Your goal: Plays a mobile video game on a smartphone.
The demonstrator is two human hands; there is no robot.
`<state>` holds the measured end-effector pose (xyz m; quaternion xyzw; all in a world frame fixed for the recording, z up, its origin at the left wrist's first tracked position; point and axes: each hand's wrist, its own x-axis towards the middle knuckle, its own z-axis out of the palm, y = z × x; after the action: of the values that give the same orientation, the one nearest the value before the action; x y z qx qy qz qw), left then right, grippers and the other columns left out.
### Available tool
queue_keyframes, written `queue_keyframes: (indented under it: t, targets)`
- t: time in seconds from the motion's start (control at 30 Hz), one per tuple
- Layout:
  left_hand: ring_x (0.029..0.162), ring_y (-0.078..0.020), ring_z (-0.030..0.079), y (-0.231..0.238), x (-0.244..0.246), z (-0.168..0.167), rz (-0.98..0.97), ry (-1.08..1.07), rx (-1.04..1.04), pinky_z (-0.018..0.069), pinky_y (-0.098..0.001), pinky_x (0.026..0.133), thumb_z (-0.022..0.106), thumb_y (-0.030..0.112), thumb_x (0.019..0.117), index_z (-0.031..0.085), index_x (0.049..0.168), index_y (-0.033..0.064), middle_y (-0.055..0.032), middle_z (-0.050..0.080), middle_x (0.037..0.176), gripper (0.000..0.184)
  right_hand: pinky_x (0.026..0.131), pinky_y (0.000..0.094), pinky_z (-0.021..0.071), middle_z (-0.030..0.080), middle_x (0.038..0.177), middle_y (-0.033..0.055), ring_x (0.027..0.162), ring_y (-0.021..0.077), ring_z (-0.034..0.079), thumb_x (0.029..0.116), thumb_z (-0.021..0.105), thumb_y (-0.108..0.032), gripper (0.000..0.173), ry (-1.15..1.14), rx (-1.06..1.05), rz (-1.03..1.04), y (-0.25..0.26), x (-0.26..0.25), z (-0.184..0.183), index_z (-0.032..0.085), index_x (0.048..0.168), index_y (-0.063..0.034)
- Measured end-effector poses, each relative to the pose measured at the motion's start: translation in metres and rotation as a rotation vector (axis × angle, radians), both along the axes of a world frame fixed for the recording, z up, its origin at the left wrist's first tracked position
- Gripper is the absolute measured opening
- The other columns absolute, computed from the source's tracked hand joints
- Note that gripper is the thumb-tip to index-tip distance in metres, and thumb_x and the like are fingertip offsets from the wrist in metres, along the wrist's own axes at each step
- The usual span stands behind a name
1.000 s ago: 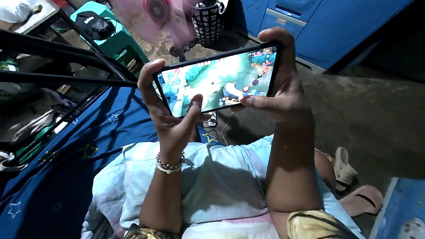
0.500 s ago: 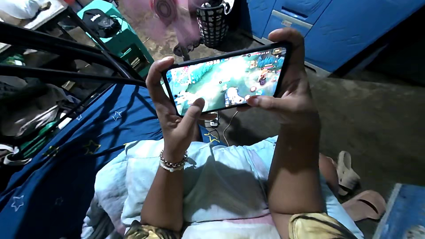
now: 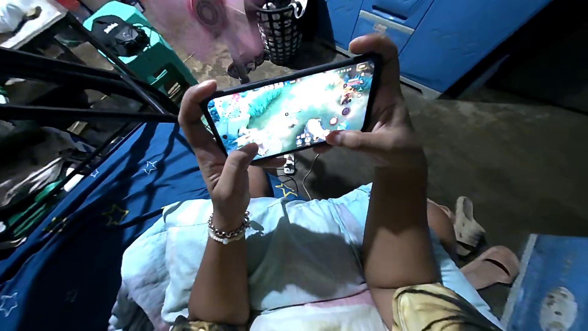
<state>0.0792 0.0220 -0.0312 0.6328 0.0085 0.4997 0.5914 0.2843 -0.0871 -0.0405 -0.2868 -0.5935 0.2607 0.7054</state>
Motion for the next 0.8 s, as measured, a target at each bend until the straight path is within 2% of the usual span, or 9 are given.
queue_keyframes:
  t: [0.13, 0.27, 0.37, 0.43, 0.5, 0.63, 0.8]
  targets:
    - [0.112, -0.014, 0.064, -0.0012, 0.0008, -0.0005, 0.071, 0.037, 0.06, 0.065, -0.0304, 0.074, 0.068, 0.005, 0.091, 0.026, 0.151, 0.0219, 0.0011, 0.047, 0.141, 0.075, 0.083, 0.0339, 0.0646, 0.055, 0.131, 0.0019, 0.113, 0.0151, 0.065, 0.0782, 0.079, 0.001, 0.086, -0.016, 0.017, -0.007, 0.0013, 0.0007, -0.0001, 0.029, 0.146, -0.0155]
    - [0.107, -0.0162, 0.067, -0.0035, 0.003, -0.0008, 0.099, 0.03, 0.049, 0.0665, -0.032, 0.069, 0.07, 0.004, 0.0912, 0.027, 0.15, 0.0217, -0.0009, 0.05, 0.139, 0.075, 0.069, 0.0364, 0.0668, 0.056, 0.131, 0.0033, 0.11, 0.0186, 0.068, 0.0808, 0.077, 0.0, 0.082, 0.017, -0.002, 0.03, 0.0002, -0.0003, -0.0001, 0.031, 0.145, -0.0183]
    - [0.106, -0.0158, 0.068, -0.0042, 0.0035, -0.0001, 0.113, 0.039, 0.056, 0.0664, -0.0314, 0.067, 0.068, 0.004, 0.0933, 0.027, 0.15, 0.0227, -0.0008, 0.05, 0.137, 0.073, 0.067, 0.037, 0.0669, 0.057, 0.129, 0.0029, 0.109, 0.0192, 0.068, 0.0834, 0.077, -0.003, 0.078, 0.032, -0.002, 0.055, -0.0005, 0.0004, 0.0003, 0.032, 0.144, -0.0198]
    - [0.105, -0.0152, 0.068, -0.0046, 0.0037, 0.0001, 0.123, 0.044, 0.065, 0.0663, -0.0306, 0.067, 0.067, 0.005, 0.0948, 0.028, 0.15, 0.0229, -0.0005, 0.051, 0.137, 0.07, 0.07, 0.0361, 0.0668, 0.058, 0.128, 0.0029, 0.109, 0.0189, 0.068, 0.0833, 0.076, -0.002, 0.076, 0.037, 0.014, 0.064, -0.0002, 0.0002, 0.0008, 0.033, 0.144, -0.0187]
    - [0.102, -0.0144, 0.069, -0.005, 0.0041, -0.0001, 0.129, 0.039, 0.06, 0.0662, -0.0302, 0.065, 0.067, 0.006, 0.0954, 0.028, 0.149, 0.0232, -0.0001, 0.052, 0.135, 0.068, 0.078, 0.0338, 0.0655, 0.058, 0.129, 0.0023, 0.109, 0.0165, 0.067, 0.0831, 0.074, 0.001, 0.076, 0.03, 0.027, 0.064, 0.0003, -0.0007, 0.0008, 0.032, 0.143, -0.0175]
    - [0.099, -0.0133, 0.07, -0.0061, 0.0036, -0.0003, 0.17, 0.049, 0.058, 0.0657, -0.029, 0.061, 0.066, 0.007, 0.0962, 0.03, 0.149, 0.0242, 0.0002, 0.053, 0.133, 0.066, 0.085, 0.0335, 0.0636, 0.057, 0.129, 0.0013, 0.112, 0.0148, 0.065, 0.0836, 0.075, -0.002, 0.074, -0.007, 0.05, 0.044, 0.0026, -0.0001, 0.0, 0.032, 0.143, -0.0159]
    - [0.097, -0.014, 0.071, -0.0071, 0.0038, -0.0003, 0.195, 0.039, 0.05, 0.0656, -0.0295, 0.059, 0.068, 0.006, 0.0953, 0.032, 0.147, 0.0239, -0.0006, 0.054, 0.132, 0.065, 0.073, 0.0333, 0.0658, 0.057, 0.129, 0.0019, 0.109, 0.0169, 0.067, 0.084, 0.074, -0.001, 0.074, 0.003, 0.047, 0.067, 0.0032, -0.0017, 0.0002, 0.033, 0.143, -0.0192]
